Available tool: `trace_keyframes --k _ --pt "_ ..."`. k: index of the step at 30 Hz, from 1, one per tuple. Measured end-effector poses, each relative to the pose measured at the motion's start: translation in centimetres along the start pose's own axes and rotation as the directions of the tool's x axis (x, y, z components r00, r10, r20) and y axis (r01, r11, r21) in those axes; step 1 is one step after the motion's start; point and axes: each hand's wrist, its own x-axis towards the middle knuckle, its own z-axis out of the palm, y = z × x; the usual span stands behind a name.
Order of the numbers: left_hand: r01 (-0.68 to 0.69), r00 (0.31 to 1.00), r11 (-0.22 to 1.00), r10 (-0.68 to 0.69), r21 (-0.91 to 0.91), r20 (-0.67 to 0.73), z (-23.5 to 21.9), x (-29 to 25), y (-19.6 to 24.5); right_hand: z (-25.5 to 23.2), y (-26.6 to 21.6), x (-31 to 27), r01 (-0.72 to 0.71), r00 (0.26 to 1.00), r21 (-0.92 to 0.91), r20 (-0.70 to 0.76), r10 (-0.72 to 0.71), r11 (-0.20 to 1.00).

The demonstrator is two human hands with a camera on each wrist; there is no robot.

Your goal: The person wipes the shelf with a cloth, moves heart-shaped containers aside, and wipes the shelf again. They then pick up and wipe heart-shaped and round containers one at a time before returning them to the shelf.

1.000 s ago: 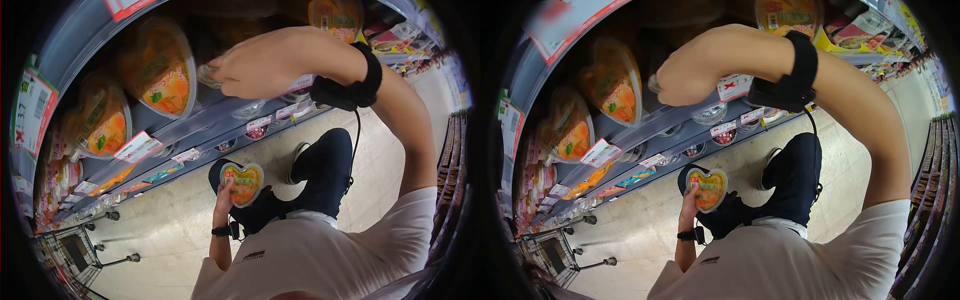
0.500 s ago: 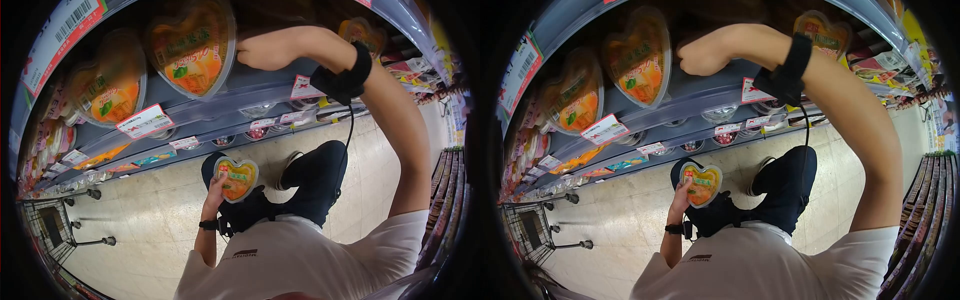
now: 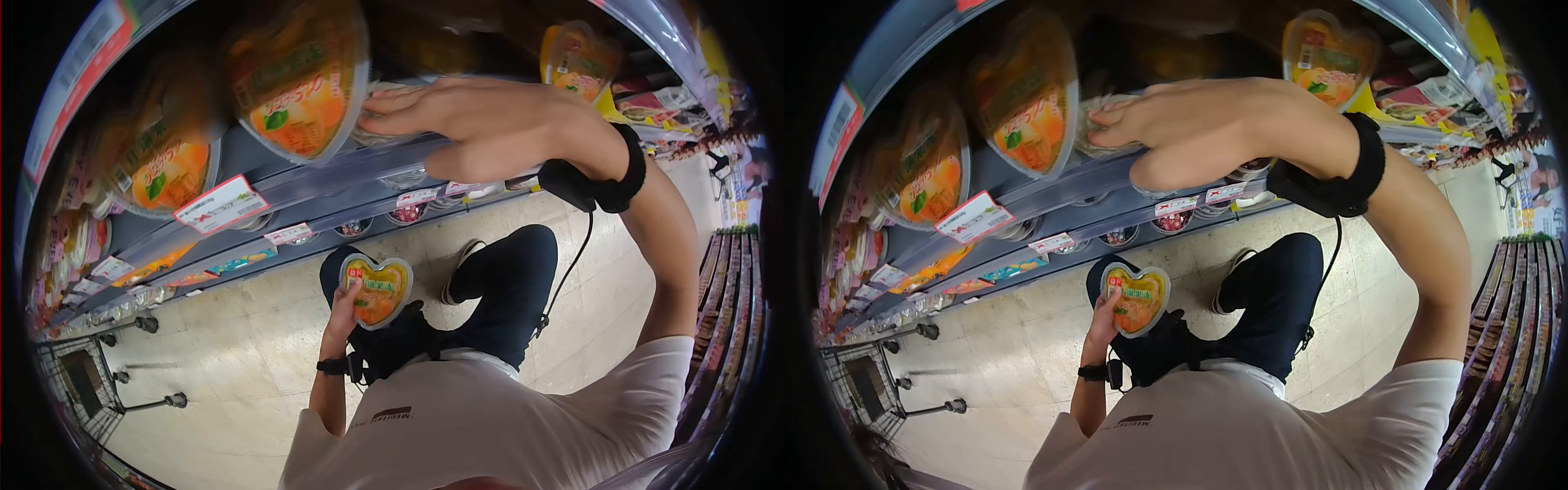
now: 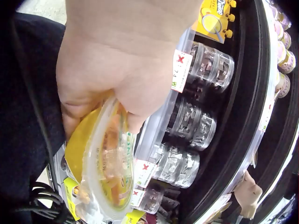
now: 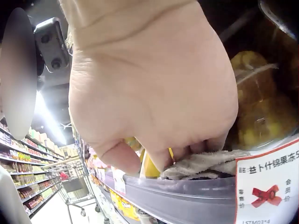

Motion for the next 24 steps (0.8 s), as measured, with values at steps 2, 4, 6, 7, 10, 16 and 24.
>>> trace_keyframes --k 2,4,6,7,10,16,24 --pt "0.014 1.000 0.999 -0.014 0.041 -0.005 -0.1 -0.5 0.2 -0.4 -0.2 -0.9 -0.094 0.993 0.120 0.089 0.083 0.988" --pt "0.010 1.000 0.999 -0.010 0.038 -0.002 -0.5 -0.7 0.0 0.5 0.9 -2.8 -0.108 0.994 -0.012 0.025 0.108 0.994" --pt "-0.003 1.000 1.000 0.003 0.020 0.000 -0.8 -0.9 -0.1 0.2 1.2 -4.3 -0.205 0.978 -0.013 0.041 0.205 0.979" --pt "-0.005 1.000 1.000 0.005 0.005 0.000 -0.8 -1.1 0.0 -0.3 1.0 -4.9 -0.237 0.969 -0.027 0.056 0.239 0.971" --pt "-0.005 1.000 1.000 0.005 -0.017 0.007 -0.6 -1.4 0.5 -0.2 1.2 -5.5 -0.324 0.944 -0.053 0.051 0.326 0.945" --pt "-0.036 0.999 0.998 0.037 -0.047 0.021 -0.2 -1.5 0.7 1.7 2.1 -4.4 -0.072 0.994 -0.006 -0.088 0.071 0.997" --pt "-0.023 0.999 0.999 0.022 0.024 0.042 -0.4 -0.8 0.1 0.4 0.7 -5.8 -0.361 0.932 -0.053 -0.013 0.361 0.931"
